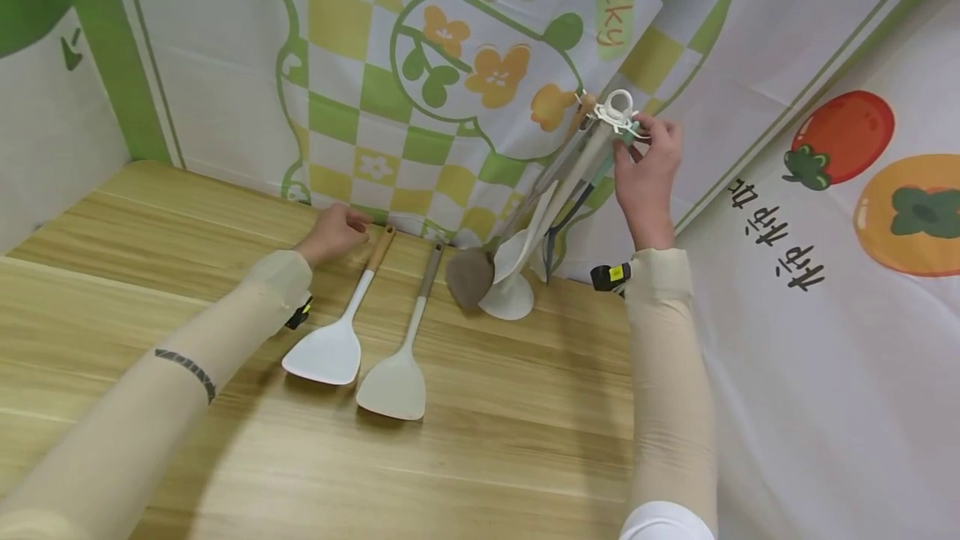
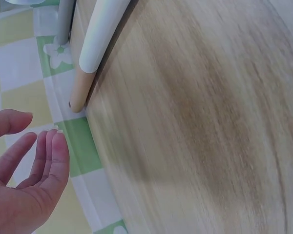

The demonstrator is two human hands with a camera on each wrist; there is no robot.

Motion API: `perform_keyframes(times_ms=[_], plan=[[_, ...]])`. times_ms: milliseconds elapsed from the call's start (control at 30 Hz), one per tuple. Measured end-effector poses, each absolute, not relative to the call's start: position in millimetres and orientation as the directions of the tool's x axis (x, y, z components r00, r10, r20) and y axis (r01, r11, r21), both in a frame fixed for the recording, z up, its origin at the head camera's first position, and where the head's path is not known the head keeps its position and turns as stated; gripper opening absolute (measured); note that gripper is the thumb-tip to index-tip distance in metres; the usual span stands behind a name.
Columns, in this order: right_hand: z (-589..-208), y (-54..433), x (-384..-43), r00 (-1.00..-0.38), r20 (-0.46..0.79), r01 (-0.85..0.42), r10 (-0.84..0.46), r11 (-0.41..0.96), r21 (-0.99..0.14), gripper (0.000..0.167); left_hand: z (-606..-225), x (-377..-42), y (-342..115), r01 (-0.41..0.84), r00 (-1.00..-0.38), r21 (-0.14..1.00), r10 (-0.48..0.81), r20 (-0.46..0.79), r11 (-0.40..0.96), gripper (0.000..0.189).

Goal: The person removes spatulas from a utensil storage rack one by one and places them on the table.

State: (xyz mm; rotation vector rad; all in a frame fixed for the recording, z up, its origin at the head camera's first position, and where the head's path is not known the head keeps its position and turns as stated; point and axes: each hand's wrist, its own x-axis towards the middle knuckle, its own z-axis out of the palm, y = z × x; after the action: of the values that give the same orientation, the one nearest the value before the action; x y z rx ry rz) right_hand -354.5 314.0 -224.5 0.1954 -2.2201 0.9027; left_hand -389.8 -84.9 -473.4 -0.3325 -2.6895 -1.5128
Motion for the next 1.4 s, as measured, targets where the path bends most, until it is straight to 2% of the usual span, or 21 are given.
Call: perform_keyframes(times_ms=[400, 833, 1400], plan=[[-230, 316, -359, -0.669, 0.727, -0.396, 0.151, 0.756, -0.521, 0.026, -468, -388, -86, 0.220, -0.974, 0.843, 0.163, 0.160, 0.490, 0.043], [-228, 319, -356, -0.698, 0.702, -0.370, 0.139, 0.769, -0.521, 0.026, -444, -389, -62, 0.351, -0.929, 0.835, 0.265, 0.257, 0.423, 0.038], [-224, 318, -353, -0.725, 0.678, -0.354, 0.123, 0.778, -0.520, 0.025, -399, -388, -7, 0.400, -0.891, 0.886, 0.325, 0.316, 0.234, 0.046]])
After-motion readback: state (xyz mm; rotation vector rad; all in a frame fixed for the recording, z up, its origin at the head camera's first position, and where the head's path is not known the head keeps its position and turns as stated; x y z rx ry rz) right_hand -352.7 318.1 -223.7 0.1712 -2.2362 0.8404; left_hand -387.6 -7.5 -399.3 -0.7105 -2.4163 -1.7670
